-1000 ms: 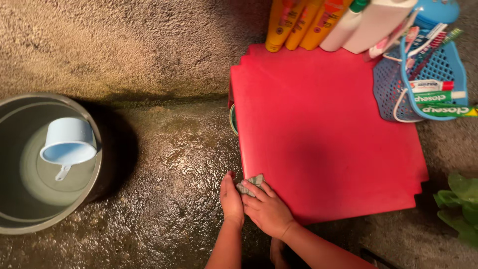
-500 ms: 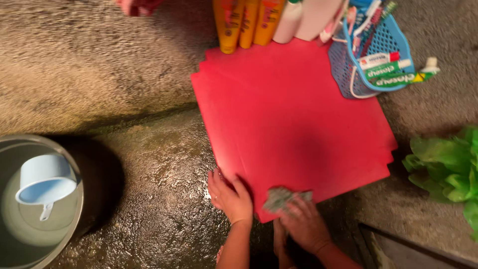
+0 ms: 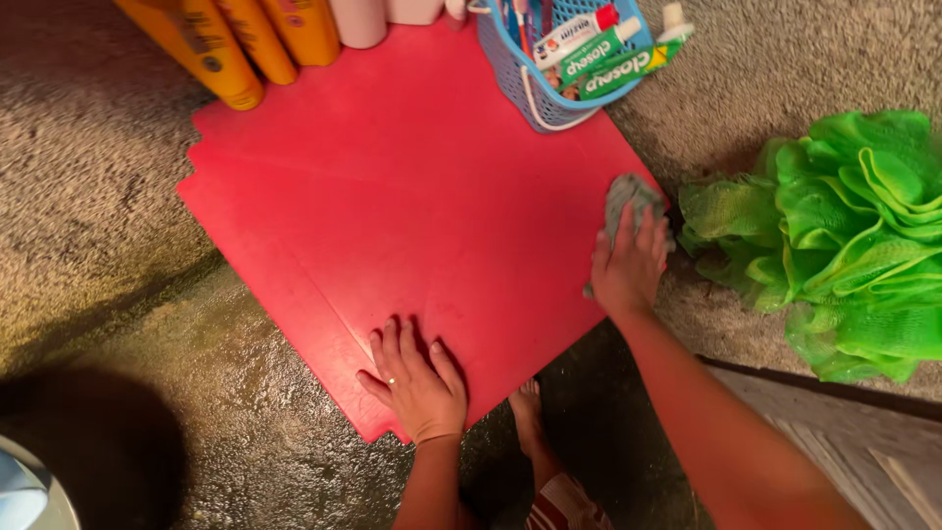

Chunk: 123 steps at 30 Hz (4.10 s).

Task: The person organizes toothbrushes and toothpaste into a blue basket on a red plastic stool, then wipes the stool surface with a cloth. The person repeatedly wipes the stool top and sides, occasionally wringing the cloth, and moves the basket to access different areas.

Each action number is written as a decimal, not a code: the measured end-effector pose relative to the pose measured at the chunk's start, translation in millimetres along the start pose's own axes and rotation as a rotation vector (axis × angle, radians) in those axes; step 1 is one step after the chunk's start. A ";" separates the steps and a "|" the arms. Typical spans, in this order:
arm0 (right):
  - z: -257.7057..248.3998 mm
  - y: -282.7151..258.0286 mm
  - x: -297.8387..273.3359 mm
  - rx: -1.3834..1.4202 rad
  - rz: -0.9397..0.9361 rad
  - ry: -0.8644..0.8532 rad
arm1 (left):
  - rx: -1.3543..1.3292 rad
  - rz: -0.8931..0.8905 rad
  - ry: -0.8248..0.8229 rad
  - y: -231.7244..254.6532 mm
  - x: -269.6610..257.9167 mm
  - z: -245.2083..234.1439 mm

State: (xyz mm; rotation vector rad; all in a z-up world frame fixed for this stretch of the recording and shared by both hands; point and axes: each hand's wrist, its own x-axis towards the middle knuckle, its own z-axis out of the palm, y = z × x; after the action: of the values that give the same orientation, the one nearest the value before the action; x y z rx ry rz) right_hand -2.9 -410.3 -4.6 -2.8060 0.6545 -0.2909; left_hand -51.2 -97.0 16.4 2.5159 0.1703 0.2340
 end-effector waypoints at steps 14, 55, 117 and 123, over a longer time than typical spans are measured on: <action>-4.1 22.2 50.1 0.163 0.585 -0.100 | 0.079 -0.013 -0.033 10.2 1.9 -0.7; 53.8 -215.6 -317.1 1.842 1.476 -0.669 | -1.613 -0.776 -0.093 -100.8 3.1 -83.8; 97.5 -454.5 -33.0 0.407 -0.715 -0.204 | -1.402 -0.870 -0.011 -159.6 31.4 -94.9; 70.7 -428.3 -69.4 0.797 -0.761 -0.743 | -1.673 -0.669 0.295 -129.1 116.2 -127.8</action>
State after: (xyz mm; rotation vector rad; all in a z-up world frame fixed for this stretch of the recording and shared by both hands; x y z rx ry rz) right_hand 127.8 7.2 38.9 -2.0014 -0.5872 0.3071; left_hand 27.1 99.2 59.3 0.6900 0.5992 0.2799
